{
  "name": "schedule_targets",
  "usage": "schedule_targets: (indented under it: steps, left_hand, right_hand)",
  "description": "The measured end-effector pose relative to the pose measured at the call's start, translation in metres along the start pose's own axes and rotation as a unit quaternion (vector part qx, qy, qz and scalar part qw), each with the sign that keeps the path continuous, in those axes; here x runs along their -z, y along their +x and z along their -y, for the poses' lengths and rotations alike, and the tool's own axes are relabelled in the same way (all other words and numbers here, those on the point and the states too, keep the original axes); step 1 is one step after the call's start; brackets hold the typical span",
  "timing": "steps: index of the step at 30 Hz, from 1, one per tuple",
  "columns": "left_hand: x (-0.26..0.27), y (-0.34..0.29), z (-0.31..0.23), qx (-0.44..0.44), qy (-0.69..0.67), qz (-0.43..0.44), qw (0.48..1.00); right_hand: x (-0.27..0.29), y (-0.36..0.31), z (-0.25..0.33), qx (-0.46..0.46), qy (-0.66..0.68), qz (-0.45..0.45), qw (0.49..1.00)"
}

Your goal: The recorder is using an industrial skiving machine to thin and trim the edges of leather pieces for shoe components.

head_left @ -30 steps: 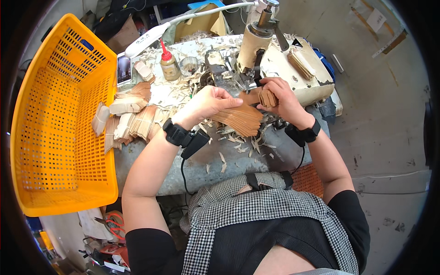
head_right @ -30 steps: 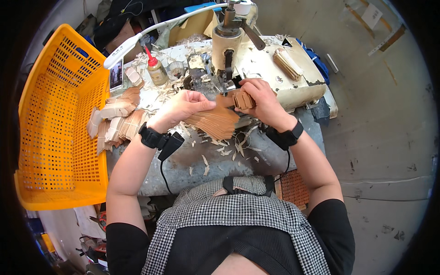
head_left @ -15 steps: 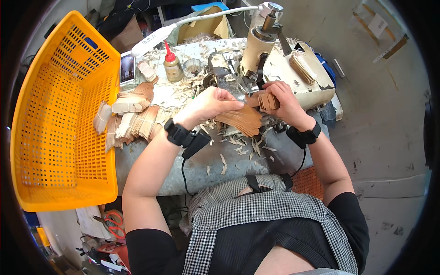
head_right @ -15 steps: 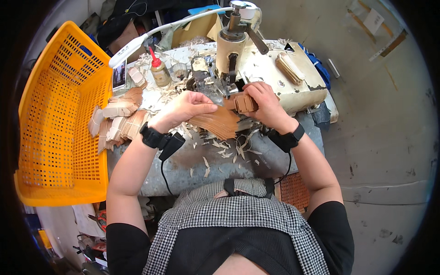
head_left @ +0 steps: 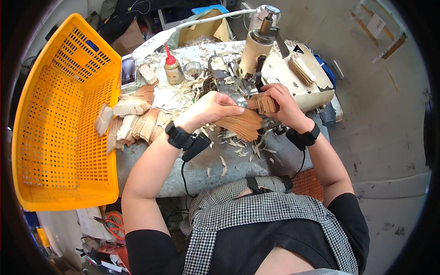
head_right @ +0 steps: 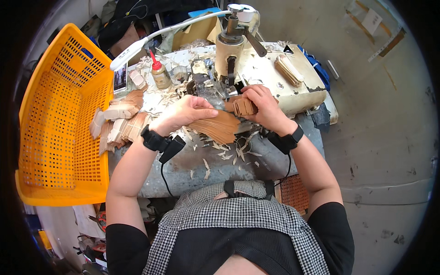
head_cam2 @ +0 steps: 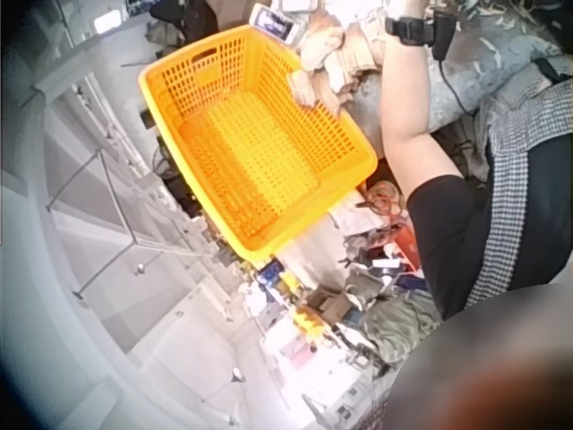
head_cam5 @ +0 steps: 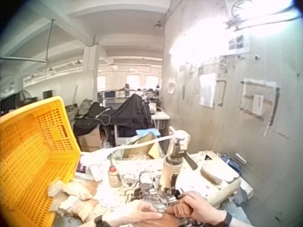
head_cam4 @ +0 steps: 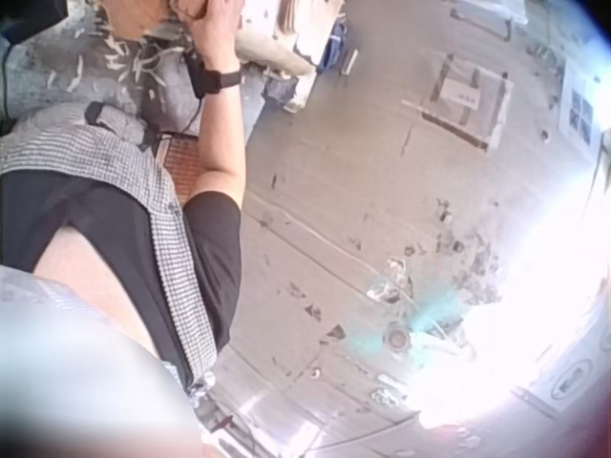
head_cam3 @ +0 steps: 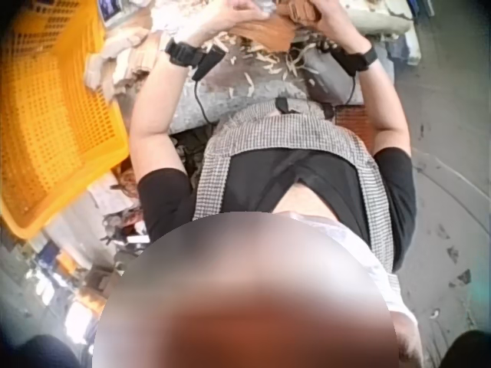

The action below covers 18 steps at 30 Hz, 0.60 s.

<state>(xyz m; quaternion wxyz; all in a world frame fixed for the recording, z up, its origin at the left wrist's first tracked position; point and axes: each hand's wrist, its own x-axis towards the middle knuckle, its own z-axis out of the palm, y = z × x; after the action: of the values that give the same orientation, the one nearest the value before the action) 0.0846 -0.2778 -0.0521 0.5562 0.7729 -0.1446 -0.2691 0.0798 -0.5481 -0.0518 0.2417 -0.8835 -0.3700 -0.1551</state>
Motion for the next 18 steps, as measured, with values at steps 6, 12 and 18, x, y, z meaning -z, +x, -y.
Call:
schedule_targets:
  steps: [6, 12, 18]
  left_hand:
    - [0.017, -0.011, 0.007, 0.023, -0.130, 0.034, 0.991]
    - [0.014, -0.010, 0.004, 0.047, -0.111, 0.023, 0.992]
    - [0.013, -0.008, 0.010, 0.043, -0.110, 0.001, 0.993]
  right_hand:
    - [0.002, -0.012, 0.000, -0.121, 0.133, -0.031, 0.983]
    - [0.005, -0.004, 0.002, -0.060, 0.079, -0.029, 0.995]
    - [0.003, -0.007, 0.001, -0.048, 0.064, -0.027, 0.996]
